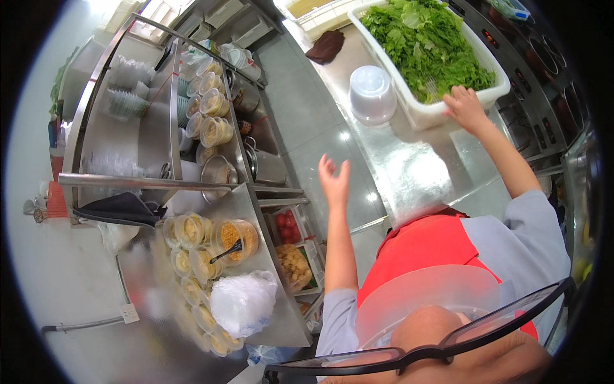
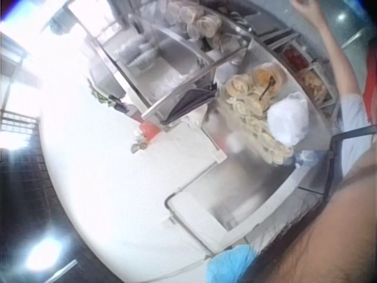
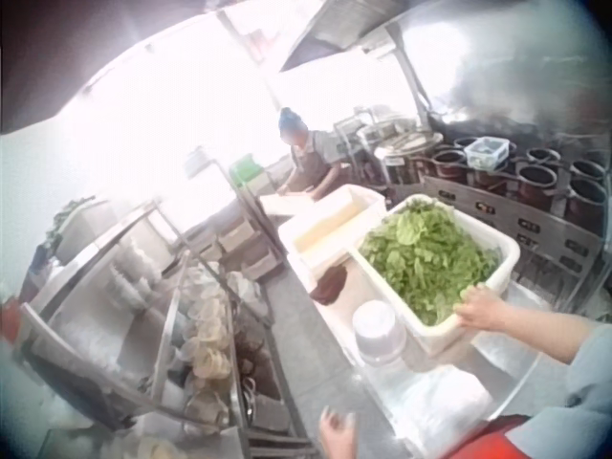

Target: The person places torn lettuce into clear plastic bowls and adds chickpeas using a black serving spoon. They repeat this process for multiple bowls, stacking the filled containers on a stainless steel counter.

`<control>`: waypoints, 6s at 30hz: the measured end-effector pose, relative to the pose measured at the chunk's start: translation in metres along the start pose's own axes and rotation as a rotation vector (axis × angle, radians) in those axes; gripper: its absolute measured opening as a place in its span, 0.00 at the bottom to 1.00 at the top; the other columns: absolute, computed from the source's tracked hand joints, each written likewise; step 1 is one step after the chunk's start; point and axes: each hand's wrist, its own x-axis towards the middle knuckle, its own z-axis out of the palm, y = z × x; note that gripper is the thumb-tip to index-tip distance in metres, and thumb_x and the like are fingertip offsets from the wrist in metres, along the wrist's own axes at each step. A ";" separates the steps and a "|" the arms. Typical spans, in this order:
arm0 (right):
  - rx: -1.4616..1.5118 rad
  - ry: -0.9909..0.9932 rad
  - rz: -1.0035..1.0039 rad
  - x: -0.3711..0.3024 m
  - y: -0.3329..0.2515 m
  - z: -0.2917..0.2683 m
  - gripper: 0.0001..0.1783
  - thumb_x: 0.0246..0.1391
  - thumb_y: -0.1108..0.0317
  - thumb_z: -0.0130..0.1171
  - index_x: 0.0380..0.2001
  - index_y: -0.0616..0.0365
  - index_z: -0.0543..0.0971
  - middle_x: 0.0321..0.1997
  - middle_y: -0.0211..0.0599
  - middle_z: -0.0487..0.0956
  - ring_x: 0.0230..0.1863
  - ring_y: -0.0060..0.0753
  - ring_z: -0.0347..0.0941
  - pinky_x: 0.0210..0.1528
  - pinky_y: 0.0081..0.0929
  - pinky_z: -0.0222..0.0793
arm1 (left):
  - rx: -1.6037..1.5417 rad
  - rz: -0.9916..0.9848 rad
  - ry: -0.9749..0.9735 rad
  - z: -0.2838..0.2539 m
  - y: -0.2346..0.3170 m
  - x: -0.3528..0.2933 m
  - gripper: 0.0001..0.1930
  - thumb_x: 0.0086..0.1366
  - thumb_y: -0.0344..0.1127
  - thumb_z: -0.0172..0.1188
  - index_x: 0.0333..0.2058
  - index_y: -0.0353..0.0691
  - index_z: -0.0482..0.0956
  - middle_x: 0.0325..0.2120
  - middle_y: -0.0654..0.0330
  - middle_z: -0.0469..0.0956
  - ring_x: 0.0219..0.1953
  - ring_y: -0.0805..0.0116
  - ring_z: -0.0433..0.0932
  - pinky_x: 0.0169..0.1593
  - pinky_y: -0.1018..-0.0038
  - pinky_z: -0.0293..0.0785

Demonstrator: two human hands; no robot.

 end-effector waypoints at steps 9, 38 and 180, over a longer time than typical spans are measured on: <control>0.211 0.015 -0.129 -0.119 0.016 -0.057 0.27 0.50 0.40 0.64 0.35 0.55 0.78 0.41 0.42 0.70 0.45 0.45 0.65 0.48 0.42 0.57 | 0.996 0.215 0.015 0.218 0.108 0.112 0.67 0.41 0.59 0.80 0.74 0.44 0.50 0.69 0.33 0.53 0.71 0.33 0.53 0.70 0.45 0.57; 0.592 -0.138 0.156 -0.128 0.091 -0.043 0.18 0.52 0.54 0.67 0.30 0.59 0.80 0.38 0.43 0.74 0.46 0.50 0.71 0.47 0.44 0.68 | -0.332 0.085 -0.145 0.068 0.125 -0.031 0.49 0.63 0.67 0.62 0.70 0.38 0.58 0.64 0.46 0.67 0.65 0.55 0.68 0.63 0.57 0.69; 0.472 0.145 0.204 -0.033 0.171 0.019 0.24 0.59 0.65 0.65 0.59 0.39 0.80 0.47 0.30 0.78 0.48 0.36 0.75 0.48 0.34 0.74 | 0.277 0.463 0.067 0.139 0.168 0.036 0.52 0.52 0.52 0.77 0.68 0.36 0.59 0.65 0.43 0.62 0.67 0.48 0.63 0.69 0.56 0.61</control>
